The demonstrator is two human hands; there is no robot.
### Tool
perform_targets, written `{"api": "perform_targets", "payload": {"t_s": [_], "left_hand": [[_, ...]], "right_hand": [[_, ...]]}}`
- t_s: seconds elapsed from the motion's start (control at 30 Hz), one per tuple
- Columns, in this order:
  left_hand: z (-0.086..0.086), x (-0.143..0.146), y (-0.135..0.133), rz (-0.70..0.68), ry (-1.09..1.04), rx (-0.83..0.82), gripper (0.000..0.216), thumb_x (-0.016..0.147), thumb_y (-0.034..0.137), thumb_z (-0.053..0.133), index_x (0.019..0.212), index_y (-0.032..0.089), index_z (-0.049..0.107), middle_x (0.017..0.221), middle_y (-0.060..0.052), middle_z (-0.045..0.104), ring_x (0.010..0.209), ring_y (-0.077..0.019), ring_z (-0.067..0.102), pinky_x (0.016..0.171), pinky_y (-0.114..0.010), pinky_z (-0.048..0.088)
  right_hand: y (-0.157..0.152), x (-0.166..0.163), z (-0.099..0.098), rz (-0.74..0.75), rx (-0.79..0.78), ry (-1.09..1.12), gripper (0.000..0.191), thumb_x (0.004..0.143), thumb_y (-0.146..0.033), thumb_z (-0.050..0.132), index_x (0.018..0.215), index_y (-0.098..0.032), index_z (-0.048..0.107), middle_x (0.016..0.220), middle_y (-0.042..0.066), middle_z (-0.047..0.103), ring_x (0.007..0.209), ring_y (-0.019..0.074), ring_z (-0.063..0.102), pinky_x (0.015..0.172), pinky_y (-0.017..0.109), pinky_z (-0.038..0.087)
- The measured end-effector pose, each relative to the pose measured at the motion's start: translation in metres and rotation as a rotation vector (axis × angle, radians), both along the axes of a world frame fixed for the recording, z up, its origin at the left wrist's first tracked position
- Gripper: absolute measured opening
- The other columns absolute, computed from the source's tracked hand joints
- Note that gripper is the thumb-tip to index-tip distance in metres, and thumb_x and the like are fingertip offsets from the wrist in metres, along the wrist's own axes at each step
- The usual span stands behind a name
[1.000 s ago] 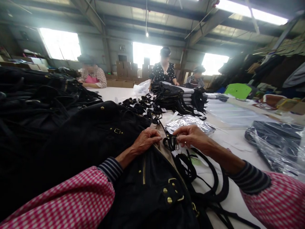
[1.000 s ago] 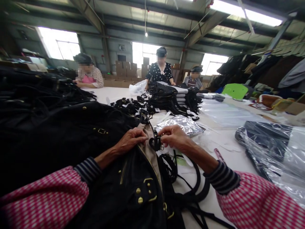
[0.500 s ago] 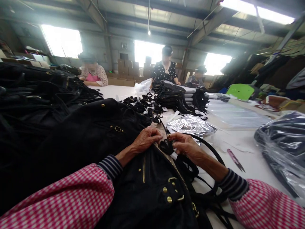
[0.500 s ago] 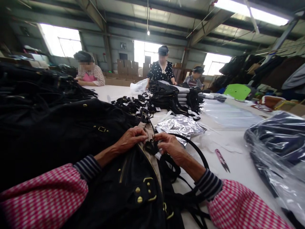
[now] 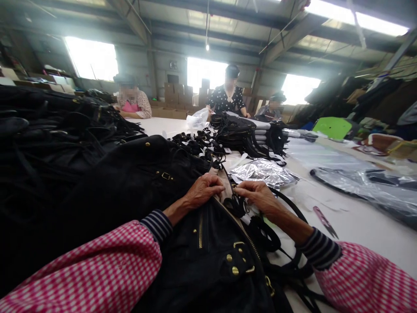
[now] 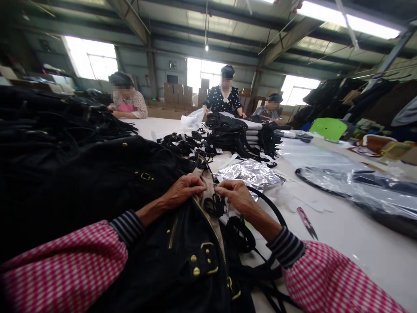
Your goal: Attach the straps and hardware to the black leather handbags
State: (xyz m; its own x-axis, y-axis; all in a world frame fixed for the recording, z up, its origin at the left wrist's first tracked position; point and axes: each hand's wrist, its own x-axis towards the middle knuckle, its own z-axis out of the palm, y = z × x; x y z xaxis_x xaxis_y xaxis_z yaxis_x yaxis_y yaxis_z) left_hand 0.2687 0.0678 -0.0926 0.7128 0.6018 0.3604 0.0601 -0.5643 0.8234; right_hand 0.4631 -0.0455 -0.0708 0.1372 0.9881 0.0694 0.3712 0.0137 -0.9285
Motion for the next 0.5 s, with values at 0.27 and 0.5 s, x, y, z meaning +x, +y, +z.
{"api": "perform_targets", "payload": {"t_s": [0.27,0.5], "left_hand": [[-0.001,0.001,0.004,-0.071,0.016,-0.01,0.026,0.085,0.038,0.061,0.073,0.015,0.069,0.07,-0.002,0.064,0.073,-0.0159,0.058,0.069,-0.025,0.046],[0.003,-0.001,0.004,-0.093,0.054,0.02,0.025,0.084,0.036,0.061,0.072,0.016,0.069,0.07,-0.001,0.058,0.078,-0.0172,0.054,0.071,-0.026,0.043]], "right_hand": [[0.02,0.006,0.018,0.082,0.068,-0.016,0.034,0.08,-0.05,0.073,0.078,-0.016,0.067,0.071,0.0,0.063,0.064,0.0134,0.053,0.063,0.027,0.041],[0.03,0.005,0.012,0.062,0.086,0.087,0.034,0.085,-0.052,0.071,0.084,-0.019,0.064,0.075,-0.001,0.067,0.064,0.0123,0.057,0.063,0.025,0.043]]}}
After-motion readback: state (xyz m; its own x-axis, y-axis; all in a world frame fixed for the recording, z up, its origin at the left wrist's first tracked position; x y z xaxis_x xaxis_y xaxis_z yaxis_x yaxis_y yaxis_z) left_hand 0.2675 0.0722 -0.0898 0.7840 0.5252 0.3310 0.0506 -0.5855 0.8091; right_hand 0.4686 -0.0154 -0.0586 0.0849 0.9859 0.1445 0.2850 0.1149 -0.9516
